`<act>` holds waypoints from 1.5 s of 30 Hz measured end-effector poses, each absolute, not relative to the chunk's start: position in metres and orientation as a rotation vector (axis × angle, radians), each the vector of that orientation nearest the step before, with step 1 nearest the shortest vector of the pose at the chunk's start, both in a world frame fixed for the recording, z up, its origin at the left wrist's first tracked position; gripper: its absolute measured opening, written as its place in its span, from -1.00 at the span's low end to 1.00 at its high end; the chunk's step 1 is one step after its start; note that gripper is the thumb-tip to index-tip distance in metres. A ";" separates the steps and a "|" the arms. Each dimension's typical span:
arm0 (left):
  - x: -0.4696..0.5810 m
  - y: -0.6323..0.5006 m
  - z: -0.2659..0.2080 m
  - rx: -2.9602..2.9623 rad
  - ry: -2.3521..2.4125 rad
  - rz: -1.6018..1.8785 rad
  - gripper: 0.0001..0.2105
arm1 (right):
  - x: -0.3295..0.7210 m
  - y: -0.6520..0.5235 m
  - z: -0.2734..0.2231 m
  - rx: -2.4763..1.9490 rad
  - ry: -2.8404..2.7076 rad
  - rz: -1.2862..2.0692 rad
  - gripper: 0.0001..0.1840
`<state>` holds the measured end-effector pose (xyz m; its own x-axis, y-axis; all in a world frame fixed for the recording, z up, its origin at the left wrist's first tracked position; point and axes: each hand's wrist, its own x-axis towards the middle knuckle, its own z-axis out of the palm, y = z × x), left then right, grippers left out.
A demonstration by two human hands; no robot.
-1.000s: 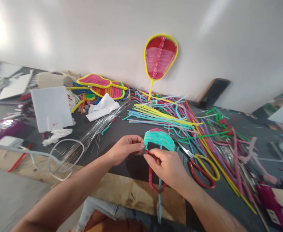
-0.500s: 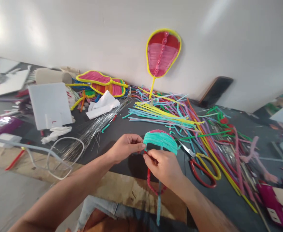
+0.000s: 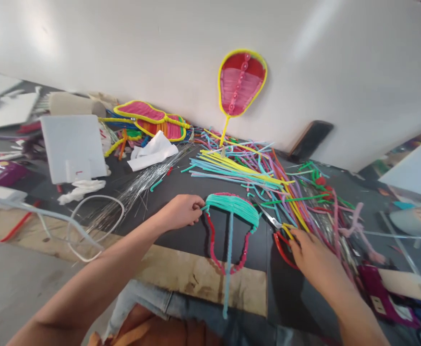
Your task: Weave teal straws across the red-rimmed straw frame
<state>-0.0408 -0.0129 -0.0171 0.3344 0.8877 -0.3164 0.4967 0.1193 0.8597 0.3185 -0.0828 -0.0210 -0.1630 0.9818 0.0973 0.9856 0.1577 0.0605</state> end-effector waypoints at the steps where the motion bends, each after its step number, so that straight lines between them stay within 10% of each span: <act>1: -0.040 -0.013 -0.016 1.547 1.310 0.462 -0.80 | 0.321 -0.086 -0.024 -2.025 -2.353 -0.139 -0.67; 45: -0.041 -0.026 0.017 0.676 0.486 0.929 -0.57 | 0.278 -0.095 0.009 -1.864 -2.014 0.812 -0.44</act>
